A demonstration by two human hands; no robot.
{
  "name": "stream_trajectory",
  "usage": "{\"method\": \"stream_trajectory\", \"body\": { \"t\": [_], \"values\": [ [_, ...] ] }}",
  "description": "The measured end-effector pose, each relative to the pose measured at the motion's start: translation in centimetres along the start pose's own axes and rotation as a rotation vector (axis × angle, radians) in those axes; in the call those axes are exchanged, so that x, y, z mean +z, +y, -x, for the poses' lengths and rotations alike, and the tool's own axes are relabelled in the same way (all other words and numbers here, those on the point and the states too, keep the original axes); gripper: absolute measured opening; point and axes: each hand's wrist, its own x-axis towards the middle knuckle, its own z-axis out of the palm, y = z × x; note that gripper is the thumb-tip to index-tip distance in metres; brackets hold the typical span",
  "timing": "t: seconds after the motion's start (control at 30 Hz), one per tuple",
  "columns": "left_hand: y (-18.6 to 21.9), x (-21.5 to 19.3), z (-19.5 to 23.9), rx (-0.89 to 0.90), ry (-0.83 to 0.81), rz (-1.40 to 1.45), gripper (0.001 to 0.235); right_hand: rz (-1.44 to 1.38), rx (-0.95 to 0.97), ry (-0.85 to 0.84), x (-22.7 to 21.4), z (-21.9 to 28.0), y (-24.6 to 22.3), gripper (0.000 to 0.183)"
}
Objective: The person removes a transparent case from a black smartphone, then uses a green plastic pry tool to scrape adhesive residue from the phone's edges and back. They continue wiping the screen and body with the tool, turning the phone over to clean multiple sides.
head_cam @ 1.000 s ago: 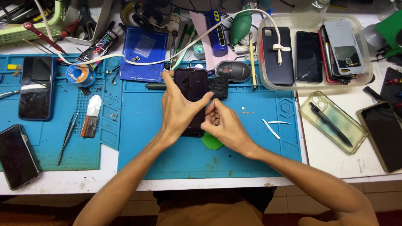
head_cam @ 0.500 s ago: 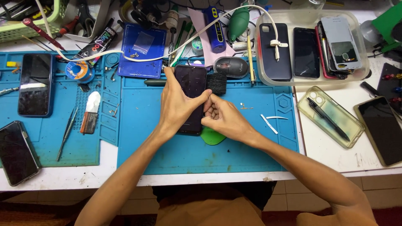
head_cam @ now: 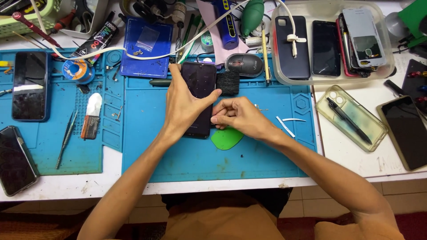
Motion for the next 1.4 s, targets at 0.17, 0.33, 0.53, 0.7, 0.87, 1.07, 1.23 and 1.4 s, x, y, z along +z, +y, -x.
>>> {"method": "stream_trajectory", "body": {
  "t": [0.17,0.33,0.53,0.7,0.87,1.07,1.23,1.4],
  "values": [
    [-0.2,0.1,0.1,0.004,-0.004,0.003,0.090,0.049,-0.014,-0.028,-0.2,0.3,0.0,0.019],
    [-0.2,-0.1,0.2,0.009,-0.015,-0.002,0.088,0.161,-0.057,-0.079,-0.4,0.8,-0.6,0.016],
    [-0.1,-0.2,0.2,0.032,-0.012,-0.006,0.086,0.273,-0.084,-0.133,-0.4,1.0,-1.1,0.020],
    [-0.1,-0.6,0.0,0.014,-0.023,-0.015,0.087,0.138,-0.051,-0.054,0.0,1.0,-1.4,0.016],
    [0.0,-0.8,0.0,0.008,-0.040,-0.007,0.087,0.173,-0.031,-0.072,-0.1,1.5,-2.7,0.018],
    [0.4,-1.3,0.1,0.002,-0.031,-0.008,0.086,0.219,-0.016,-0.071,0.2,1.5,-3.5,0.019],
    [0.2,-1.1,0.1,-0.013,-0.046,0.010,0.086,0.207,-0.037,-0.051,0.2,0.9,-2.2,0.014],
    [0.4,-0.5,-0.1,-0.005,-0.042,0.050,0.089,0.199,-0.003,-0.057,-0.7,1.4,-2.9,0.012]
  ]
}}
